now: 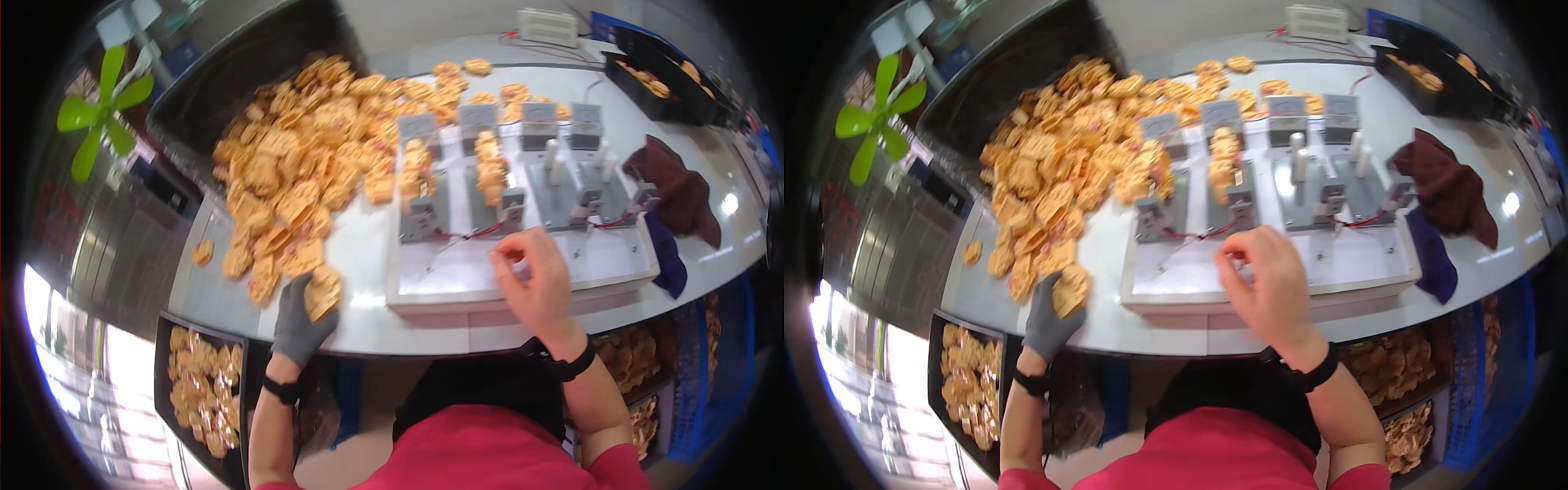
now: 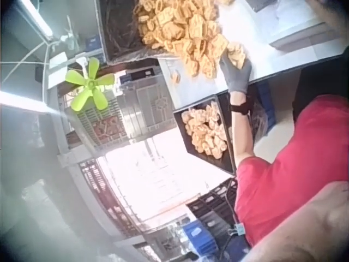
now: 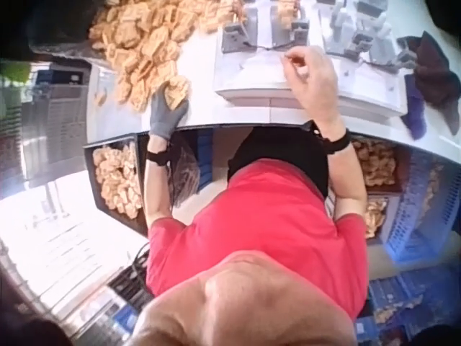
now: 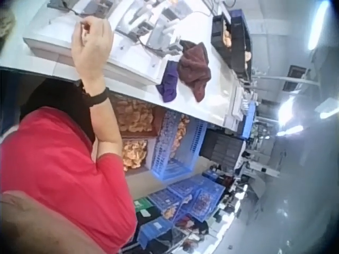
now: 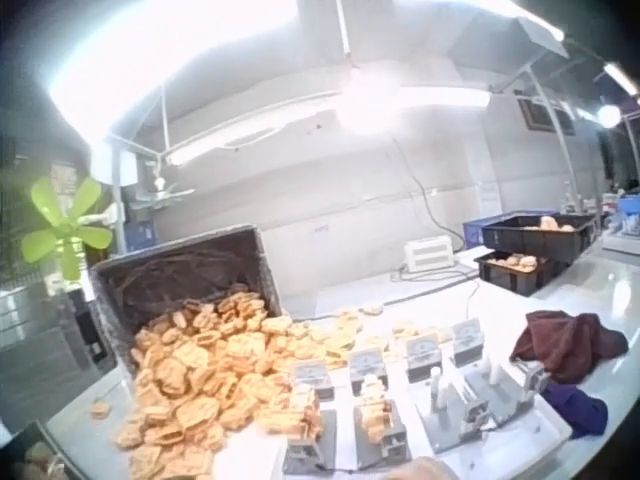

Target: Assembling plastic toy parts and testing them using a specialized fixture on a factory workbench.

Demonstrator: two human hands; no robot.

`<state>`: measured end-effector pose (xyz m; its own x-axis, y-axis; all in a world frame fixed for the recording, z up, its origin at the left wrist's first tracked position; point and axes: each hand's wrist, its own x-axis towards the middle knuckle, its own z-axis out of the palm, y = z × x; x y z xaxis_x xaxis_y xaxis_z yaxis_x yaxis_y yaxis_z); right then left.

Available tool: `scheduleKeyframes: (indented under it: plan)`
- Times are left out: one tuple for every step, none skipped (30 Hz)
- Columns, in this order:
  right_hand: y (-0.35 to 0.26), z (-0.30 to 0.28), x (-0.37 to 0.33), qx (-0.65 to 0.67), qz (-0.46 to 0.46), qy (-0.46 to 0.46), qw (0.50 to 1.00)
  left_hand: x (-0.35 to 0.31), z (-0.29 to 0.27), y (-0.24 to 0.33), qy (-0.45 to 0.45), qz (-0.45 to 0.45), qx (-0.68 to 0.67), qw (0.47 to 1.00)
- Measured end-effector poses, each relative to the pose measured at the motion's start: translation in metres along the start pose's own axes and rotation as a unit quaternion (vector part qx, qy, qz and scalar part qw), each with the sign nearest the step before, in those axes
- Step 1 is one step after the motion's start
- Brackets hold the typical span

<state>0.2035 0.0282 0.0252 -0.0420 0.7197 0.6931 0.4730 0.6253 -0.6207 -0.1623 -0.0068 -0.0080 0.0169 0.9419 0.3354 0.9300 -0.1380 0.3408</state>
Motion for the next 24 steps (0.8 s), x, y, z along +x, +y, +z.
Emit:
scheduleKeyframes:
  plan:
    - [-0.001, 0.0, -0.001, -0.013, 0.012, 0.009, 1.0, 0.003, -0.002, 0.015, -0.009, -0.019, -0.01, 1.0]
    - [-0.003, -0.001, -0.001, -0.012, 0.014, 0.01, 1.0, 0.004, 0.001, 0.019, 0.017, 0.012, -0.018, 1.0]
    - [-0.003, -0.003, -0.001, -0.01, 0.009, -0.001, 1.0, 0.004, -0.001, 0.024, 0.022, 0.016, -0.031, 0.999]
    - [-0.002, -0.004, 0.0, -0.01, 0.003, -0.009, 1.0, 0.002, -0.003, 0.031, 0.021, -0.007, -0.05, 0.999]
    - [-0.002, -0.004, 0.0, -0.002, -0.005, -0.022, 1.0, -0.005, -0.007, 0.034, 0.022, -0.039, -0.091, 0.995]
    - [-0.002, -0.006, 0.0, 0.015, -0.001, -0.025, 1.0, -0.009, -0.012, 0.04, 0.024, -0.064, -0.132, 0.989]
    - [-0.002, -0.006, -0.002, 0.026, 0.007, -0.025, 0.999, -0.011, -0.018, 0.05, 0.028, -0.069, -0.136, 0.988]
    - [-0.002, -0.006, -0.002, 0.024, 0.003, -0.03, 0.999, -0.013, -0.029, 0.063, 0.0, -0.095, -0.239, 0.966]
    - [-0.003, -0.008, -0.003, 0.045, 0.009, -0.036, 0.998, -0.014, -0.038, 0.077, -0.029, -0.118, -0.339, 0.933]
    - [-0.003, -0.012, -0.004, 0.063, 0.016, -0.043, 0.997, -0.015, -0.044, 0.089, -0.03, -0.119, -0.346, 0.93]
    - [-0.009, -0.013, -0.004, 0.055, 0.016, -0.045, 0.997, -0.015, -0.049, 0.1, -0.057, -0.101, -0.393, 0.912]
    - [-0.023, -0.011, -0.006, 0.124, 0.048, -0.076, 0.988, -0.016, -0.052, 0.111, -0.084, -0.082, -0.436, 0.892]
    - [-0.035, -0.007, -0.007, 0.188, 0.081, -0.104, 0.973, -0.016, -0.05, 0.117, -0.097, -0.055, -0.438, 0.892]
    - [-0.041, -0.004, -0.01, 0.241, 0.094, -0.144, 0.955, -0.016, -0.048, 0.125, -0.104, -0.05, -0.446, 0.887]
    - [-0.047, -0.002, -0.011, 0.272, 0.078, -0.17, 0.944, -0.015, -0.046, 0.137, -0.13, -0.051, -0.481, 0.865]
    - [-0.054, 0.001, -0.01, 0.324, 0.098, -0.188, 0.922, -0.014, -0.042, 0.146, -0.157, -0.054, -0.515, 0.841]
    - [-0.059, 0.003, -0.011, 0.337, 0.113, -0.177, 0.918, -0.013, -0.035, 0.154, -0.171, -0.055, -0.517, 0.837]
    - [-0.058, 0.003, -0.012, 0.352, 0.126, -0.168, 0.912, -0.01, -0.029, 0.16, -0.178, -0.046, -0.523, 0.832]
    - [-0.052, -0.001, -0.013, 0.342, 0.128, -0.161, 0.917, -0.007, -0.024, 0.166, -0.193, -0.049, -0.532, 0.823]
    - [-0.046, -0.004, -0.013, 0.337, 0.136, -0.152, 0.919, -0.004, -0.02, 0.173, -0.207, -0.052, -0.539, 0.815]
    - [-0.043, -0.008, -0.014, 0.335, 0.143, -0.143, 0.92, -0.002, -0.017, 0.178, -0.212, -0.046, -0.541, 0.813]
    - [-0.043, -0.013, -0.014, 0.331, 0.143, -0.138, 0.923, 0.0, -0.015, 0.184, -0.23, -0.058, -0.55, 0.801]
    - [-0.043, -0.018, -0.014, 0.323, 0.164, -0.14, 0.922, 0.001, -0.014, 0.189, -0.247, -0.07, -0.559, 0.789]
    - [-0.045, -0.023, -0.013, 0.316, 0.184, -0.143, 0.92, 0.002, -0.013, 0.193, -0.262, -0.083, -0.566, 0.777]
